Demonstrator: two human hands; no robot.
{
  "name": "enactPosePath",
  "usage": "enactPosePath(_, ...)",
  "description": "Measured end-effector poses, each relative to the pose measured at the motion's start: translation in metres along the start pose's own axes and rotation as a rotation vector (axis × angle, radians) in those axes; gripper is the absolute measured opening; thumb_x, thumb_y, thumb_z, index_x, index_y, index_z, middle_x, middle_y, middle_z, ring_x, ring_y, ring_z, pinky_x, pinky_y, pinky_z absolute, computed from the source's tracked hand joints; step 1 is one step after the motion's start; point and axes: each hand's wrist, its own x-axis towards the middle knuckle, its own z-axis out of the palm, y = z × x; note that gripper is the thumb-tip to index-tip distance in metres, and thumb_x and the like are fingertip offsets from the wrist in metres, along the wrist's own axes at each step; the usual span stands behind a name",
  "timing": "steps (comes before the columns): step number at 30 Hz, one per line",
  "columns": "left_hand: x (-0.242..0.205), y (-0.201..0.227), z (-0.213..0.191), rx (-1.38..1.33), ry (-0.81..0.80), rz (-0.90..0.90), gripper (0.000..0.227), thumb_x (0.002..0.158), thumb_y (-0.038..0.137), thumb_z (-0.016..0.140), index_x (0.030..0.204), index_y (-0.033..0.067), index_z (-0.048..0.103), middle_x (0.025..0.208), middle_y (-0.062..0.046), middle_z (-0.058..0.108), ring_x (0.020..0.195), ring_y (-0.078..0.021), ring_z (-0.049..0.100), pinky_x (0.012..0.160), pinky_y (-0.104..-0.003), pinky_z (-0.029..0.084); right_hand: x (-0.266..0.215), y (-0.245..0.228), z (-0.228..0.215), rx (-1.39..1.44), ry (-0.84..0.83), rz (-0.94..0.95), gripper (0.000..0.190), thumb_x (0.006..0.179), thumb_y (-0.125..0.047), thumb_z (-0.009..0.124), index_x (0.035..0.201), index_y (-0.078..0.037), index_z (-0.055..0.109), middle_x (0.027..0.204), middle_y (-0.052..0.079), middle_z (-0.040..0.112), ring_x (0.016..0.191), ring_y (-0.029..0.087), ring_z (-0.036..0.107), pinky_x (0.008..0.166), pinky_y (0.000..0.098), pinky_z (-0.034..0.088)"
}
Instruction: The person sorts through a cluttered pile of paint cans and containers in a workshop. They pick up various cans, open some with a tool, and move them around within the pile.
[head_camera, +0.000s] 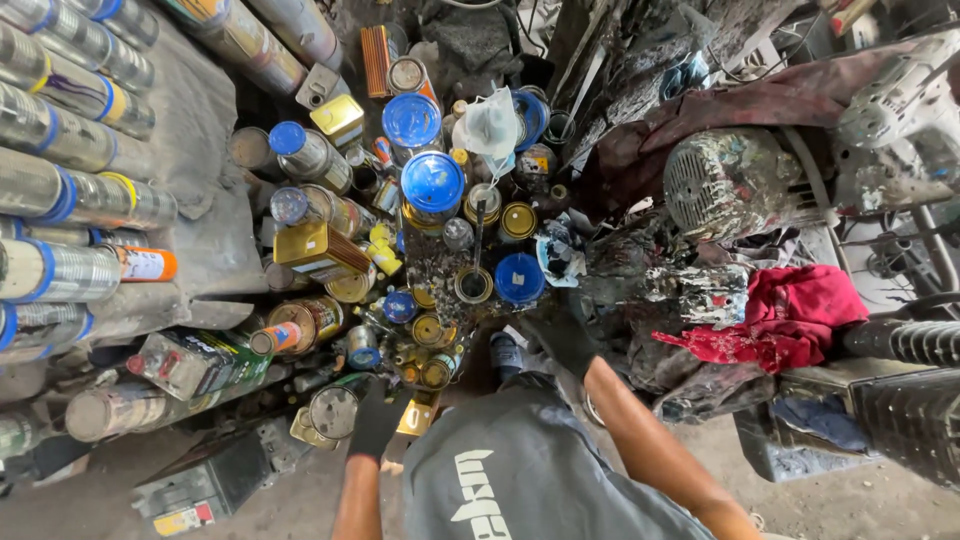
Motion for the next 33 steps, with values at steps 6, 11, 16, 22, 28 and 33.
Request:
enactPosePath(6,-0.048,-0.086,0.031,0.014,-0.003,-0.206,0.063,0.083,0.044,0.074,0.125,-0.0023,0.065,0.113,-0.023,0.075,0.105,-0.0358,0.073,0.091,-0.043,0.056,0.017,-0.107,-0.013,-0.919,0.420,-0.691,0.063,0.078,-0.038,0.078,0.131,-0.007,0.065,0.109,0.021,0.071,0.095,0.043,0.069,0.076,0.0564,0.053)
enactPosePath(11,-0.082,-0.102,0.039,-0.104,0.025,-0.359,0.063,0.084,0.046,0.072,0.122,-0.0046,0.069,0.109,-0.024,0.078,0.104,-0.0351,0.075,0.091,-0.041,0.056,0.103,-0.122,-0.013,-1.165,0.379,-0.809,0.049,0.071,-0.028,0.077,0.116,-0.009,0.070,0.117,0.020,0.069,0.099,0.041,0.068,0.080,0.0522,0.055)
enactPosePath(16,-0.103,-0.095,0.033,-0.230,0.133,-0.437,0.066,0.084,0.042,0.076,0.130,-0.0047,0.064,0.115,-0.023,0.076,0.109,-0.0329,0.073,0.093,-0.038,0.055,0.161,-0.104,-0.010,-1.515,0.600,-1.081,0.048,0.064,-0.024,0.073,0.109,-0.008,0.075,0.107,0.017,0.072,0.100,0.037,0.070,0.081,0.0490,0.056)
enactPosePath(22,-0.101,-0.099,0.042,-0.205,0.182,-0.386,0.065,0.084,0.041,0.077,0.130,-0.0039,0.065,0.118,-0.022,0.074,0.111,-0.0311,0.071,0.094,-0.036,0.053,0.152,-0.119,-0.012,-1.550,0.390,-0.797,0.029,0.075,-0.025,0.071,0.100,-0.011,0.075,0.106,0.016,0.073,0.102,0.037,0.070,0.081,0.0518,0.056)
enactPosePath(28,-0.085,-0.073,0.033,-0.141,0.102,-0.354,0.059,0.086,0.043,0.073,0.126,0.0011,0.067,0.112,-0.021,0.077,0.106,-0.0319,0.074,0.092,-0.039,0.056,0.081,-0.138,-0.010,-1.352,0.350,-0.749,0.031,0.076,-0.021,0.071,0.106,-0.010,0.070,0.106,0.015,0.071,0.100,0.038,0.069,0.077,0.0525,0.058)
enactPosePath(33,-0.062,-0.038,0.028,-0.137,0.139,-0.119,0.055,0.086,0.041,0.073,0.125,0.0029,0.063,0.117,-0.020,0.072,0.108,-0.0334,0.070,0.090,-0.041,0.054,0.014,-0.163,-0.016,-1.259,0.440,-0.744,0.057,0.071,-0.027,0.078,0.120,-0.004,0.061,0.116,0.022,0.063,0.095,0.041,0.068,0.072,0.0535,0.057)
